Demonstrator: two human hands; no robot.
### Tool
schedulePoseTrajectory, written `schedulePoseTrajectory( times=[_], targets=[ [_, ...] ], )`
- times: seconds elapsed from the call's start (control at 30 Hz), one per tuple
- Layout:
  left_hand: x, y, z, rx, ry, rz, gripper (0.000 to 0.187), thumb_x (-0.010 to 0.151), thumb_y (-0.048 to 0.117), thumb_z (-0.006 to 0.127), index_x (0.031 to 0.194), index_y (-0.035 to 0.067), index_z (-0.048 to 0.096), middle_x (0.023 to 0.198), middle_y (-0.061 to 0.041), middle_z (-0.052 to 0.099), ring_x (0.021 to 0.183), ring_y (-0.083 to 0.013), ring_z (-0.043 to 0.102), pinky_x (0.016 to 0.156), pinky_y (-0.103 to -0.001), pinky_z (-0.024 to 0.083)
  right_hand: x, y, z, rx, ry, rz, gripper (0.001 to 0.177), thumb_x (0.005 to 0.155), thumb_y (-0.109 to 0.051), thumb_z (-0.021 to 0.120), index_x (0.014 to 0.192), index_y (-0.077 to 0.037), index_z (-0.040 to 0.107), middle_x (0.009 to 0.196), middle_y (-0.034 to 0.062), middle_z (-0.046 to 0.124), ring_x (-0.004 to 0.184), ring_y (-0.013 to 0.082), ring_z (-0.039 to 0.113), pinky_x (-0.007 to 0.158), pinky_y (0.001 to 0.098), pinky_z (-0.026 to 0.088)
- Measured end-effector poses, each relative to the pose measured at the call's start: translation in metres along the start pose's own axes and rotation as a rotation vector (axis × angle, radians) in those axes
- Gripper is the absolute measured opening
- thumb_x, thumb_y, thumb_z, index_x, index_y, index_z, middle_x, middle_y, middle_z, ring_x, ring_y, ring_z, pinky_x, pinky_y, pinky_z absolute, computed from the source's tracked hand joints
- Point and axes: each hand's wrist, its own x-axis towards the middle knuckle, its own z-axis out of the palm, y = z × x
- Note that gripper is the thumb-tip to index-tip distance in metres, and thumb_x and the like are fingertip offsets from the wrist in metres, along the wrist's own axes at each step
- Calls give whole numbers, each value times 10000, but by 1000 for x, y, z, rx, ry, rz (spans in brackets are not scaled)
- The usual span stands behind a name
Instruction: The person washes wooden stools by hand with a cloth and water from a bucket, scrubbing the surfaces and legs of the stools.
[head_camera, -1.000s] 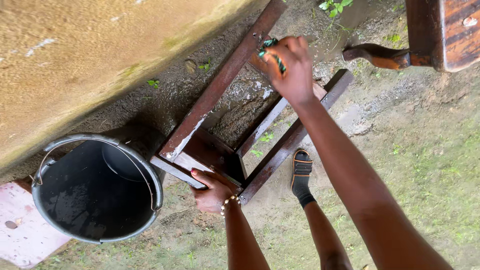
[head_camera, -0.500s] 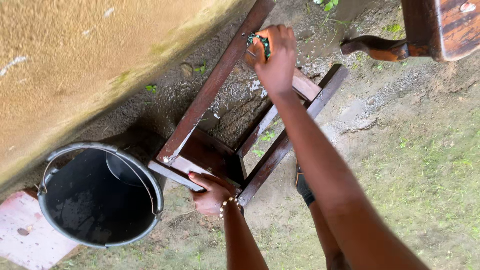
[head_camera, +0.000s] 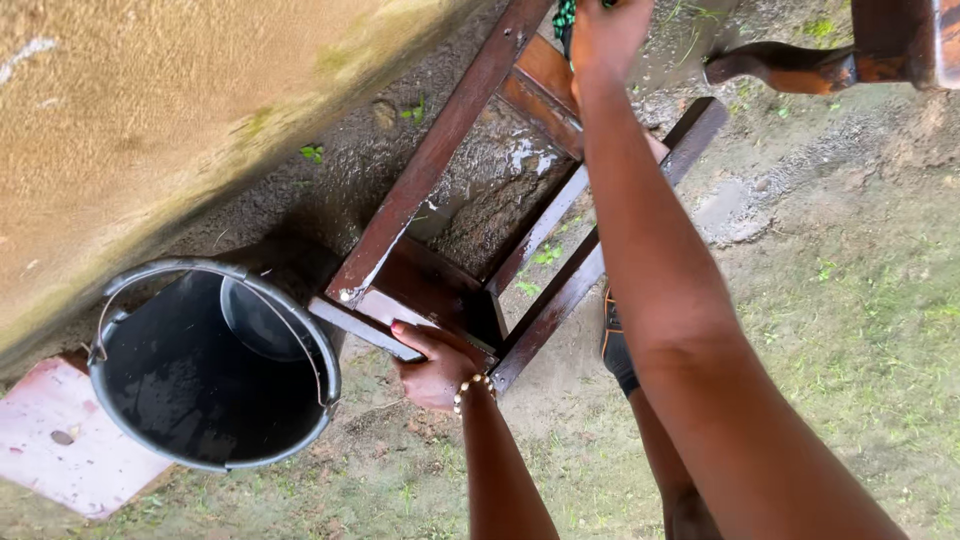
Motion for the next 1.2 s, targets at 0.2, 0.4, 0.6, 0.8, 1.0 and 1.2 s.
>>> schedulePoseTrajectory(
  times=[0.2,0.4,0.6,0.8,1.0,1.2],
  targets=[
    [0,0,1,-38,35,57,1053,928,821,277,1164,-117,694,797,-295,724,750,-385,759,689,-516,616,-8,-42,-12,-215,-209,146,154,818,7,818,865,-17,673,811,13,689,743,123,613,720,288,504],
    [2,1,1,-23,37,42,1060,924,835,272,1156,-98,719,793,-295,721,744,-388,741,690,-529,594,-19,-62,-10,-225,-215,-56,134,805,78,777,857,-18,701,841,47,722,779,125,631,731,295,508],
    [1,5,3,-17,125,91,1023,917,844,311,1115,-62,741,750,-250,724,663,-376,719,585,-506,557,-11,-62,-7,-48,-272,189,129,752,79,758,852,2,728,830,79,741,746,164,706,730,328,574],
    [0,-3,-2,-2,112,59,995,924,835,330,1066,-54,754,754,-228,717,651,-360,711,549,-496,551,-13,-63,-14,-178,-396,331,252,740,-7,833,953,-59,708,910,58,745,819,171,737,771,343,622],
    [5,-14,12,-41,82,35,1000,912,837,332,995,-68,749,682,-215,714,595,-316,717,542,-431,562,8,-80,-110,-817,-869,390,135,912,-157,733,810,-139,646,815,22,679,734,141,648,727,364,543],
    [9,-20,17,49,101,122,991,950,826,315,919,-65,748,652,-199,671,553,-320,654,526,-471,497,-1,-67,-113,-587,-627,542,132,828,2,630,752,-105,640,878,25,718,886,167,646,941,393,496]
  ],
)
